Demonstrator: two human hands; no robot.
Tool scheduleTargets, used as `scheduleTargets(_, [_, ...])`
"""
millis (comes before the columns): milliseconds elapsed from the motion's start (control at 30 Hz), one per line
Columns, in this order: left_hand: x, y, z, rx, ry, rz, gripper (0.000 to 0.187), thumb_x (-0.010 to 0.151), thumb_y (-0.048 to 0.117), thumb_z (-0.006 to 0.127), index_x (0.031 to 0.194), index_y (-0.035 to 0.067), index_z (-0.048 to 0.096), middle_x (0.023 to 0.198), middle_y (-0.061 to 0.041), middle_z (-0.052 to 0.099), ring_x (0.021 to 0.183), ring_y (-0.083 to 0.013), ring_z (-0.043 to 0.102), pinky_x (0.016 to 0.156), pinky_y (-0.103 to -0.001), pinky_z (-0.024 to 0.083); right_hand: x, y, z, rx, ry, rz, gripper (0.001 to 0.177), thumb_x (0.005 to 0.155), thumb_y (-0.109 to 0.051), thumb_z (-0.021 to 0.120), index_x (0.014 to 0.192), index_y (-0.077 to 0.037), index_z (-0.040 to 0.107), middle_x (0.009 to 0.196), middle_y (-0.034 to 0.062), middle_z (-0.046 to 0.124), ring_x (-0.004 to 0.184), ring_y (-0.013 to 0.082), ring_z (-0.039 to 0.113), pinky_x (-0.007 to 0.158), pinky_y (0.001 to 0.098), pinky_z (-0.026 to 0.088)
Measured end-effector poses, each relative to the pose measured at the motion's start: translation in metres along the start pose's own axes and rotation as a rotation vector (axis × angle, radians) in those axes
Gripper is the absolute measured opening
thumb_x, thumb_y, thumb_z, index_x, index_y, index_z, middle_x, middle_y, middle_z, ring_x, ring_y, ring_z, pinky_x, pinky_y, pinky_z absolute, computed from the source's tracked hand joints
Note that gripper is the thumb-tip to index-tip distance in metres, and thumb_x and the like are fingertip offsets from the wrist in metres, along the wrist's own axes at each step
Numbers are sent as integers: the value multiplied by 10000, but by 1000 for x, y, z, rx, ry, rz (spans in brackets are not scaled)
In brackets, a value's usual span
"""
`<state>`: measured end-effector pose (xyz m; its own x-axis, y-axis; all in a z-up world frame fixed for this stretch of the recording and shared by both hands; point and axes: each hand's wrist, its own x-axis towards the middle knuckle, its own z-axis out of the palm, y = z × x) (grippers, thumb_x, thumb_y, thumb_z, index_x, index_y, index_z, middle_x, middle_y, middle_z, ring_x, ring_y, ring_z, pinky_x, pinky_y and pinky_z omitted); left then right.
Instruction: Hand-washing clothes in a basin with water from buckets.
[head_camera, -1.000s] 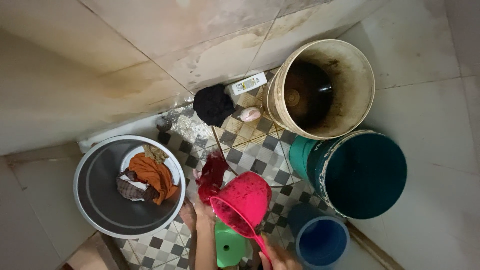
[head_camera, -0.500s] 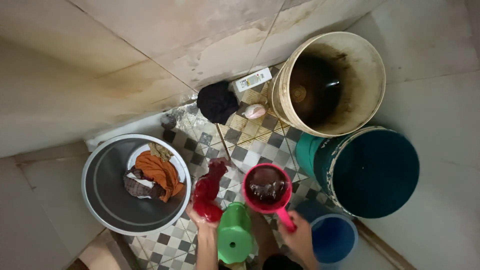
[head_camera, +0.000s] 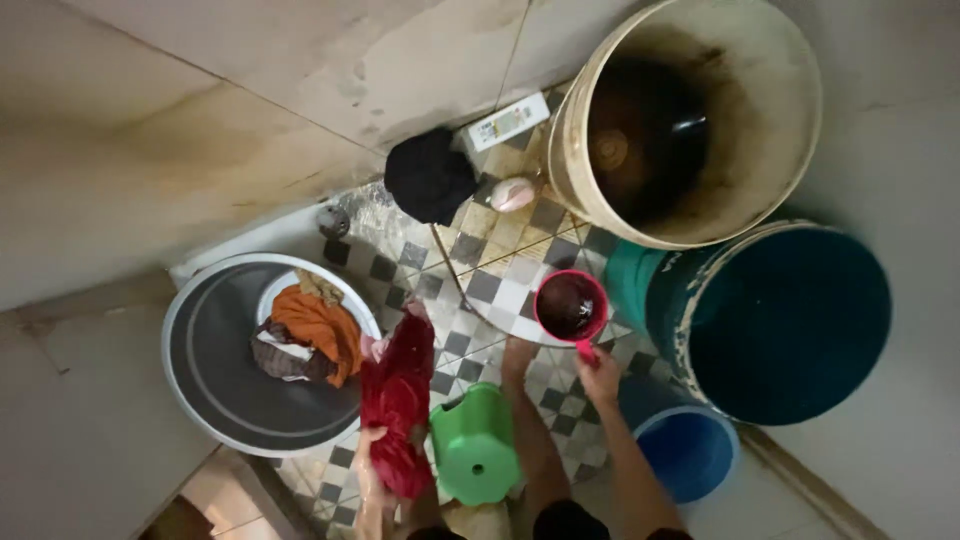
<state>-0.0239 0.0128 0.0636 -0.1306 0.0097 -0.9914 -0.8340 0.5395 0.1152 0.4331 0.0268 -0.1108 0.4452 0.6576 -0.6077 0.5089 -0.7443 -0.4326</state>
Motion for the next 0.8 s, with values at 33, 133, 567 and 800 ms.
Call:
scheduleTargets(33, [-19, 6, 8, 35, -17, 67, 313, 749, 279, 634, 997, 88, 634, 836, -90, 687, 741, -272, 645, 716, -386, 524, 5, 7, 9, 157, 19, -38, 256, 825, -217, 790, 1034, -72, 765, 824, 130, 737, 747, 214, 676, 707, 374, 536])
scheduleTargets(133, [-48, 21, 22, 159, -102, 210, 372, 733, 176, 627, 1092, 79, 644, 951, -85, 722, 859, -254, 679, 814, -383, 532, 3, -7, 13, 279, 25, 22, 308, 807, -210, 774, 1088, -86, 743, 818, 123, 727, 722, 217, 659, 676, 392, 531])
scheduleTargets(567, [-58, 43, 9, 421, -378, 492, 457, 751, 28, 653, 1201, -51, 659, 1046, -115, 734, 930, -244, 677, 853, -374, 528, 22, -13, 19, -336, -161, 230, 395, 922, -412, 734, 1064, -43, 735, 935, 157, 749, 865, 301, 729, 835, 436, 585])
scheduleTargets(800, [-83, 63, 39, 367, -475, 532, 523, 747, 37, 663, 1266, -10, 623, 1111, -102, 729, 1005, -247, 688, 895, -384, 533, -82, -176, 1, -588, 222, -471, 567, 832, -285, 682, 1271, 43, 535, 1063, 229, 632, 943, 344, 657, 869, 479, 545])
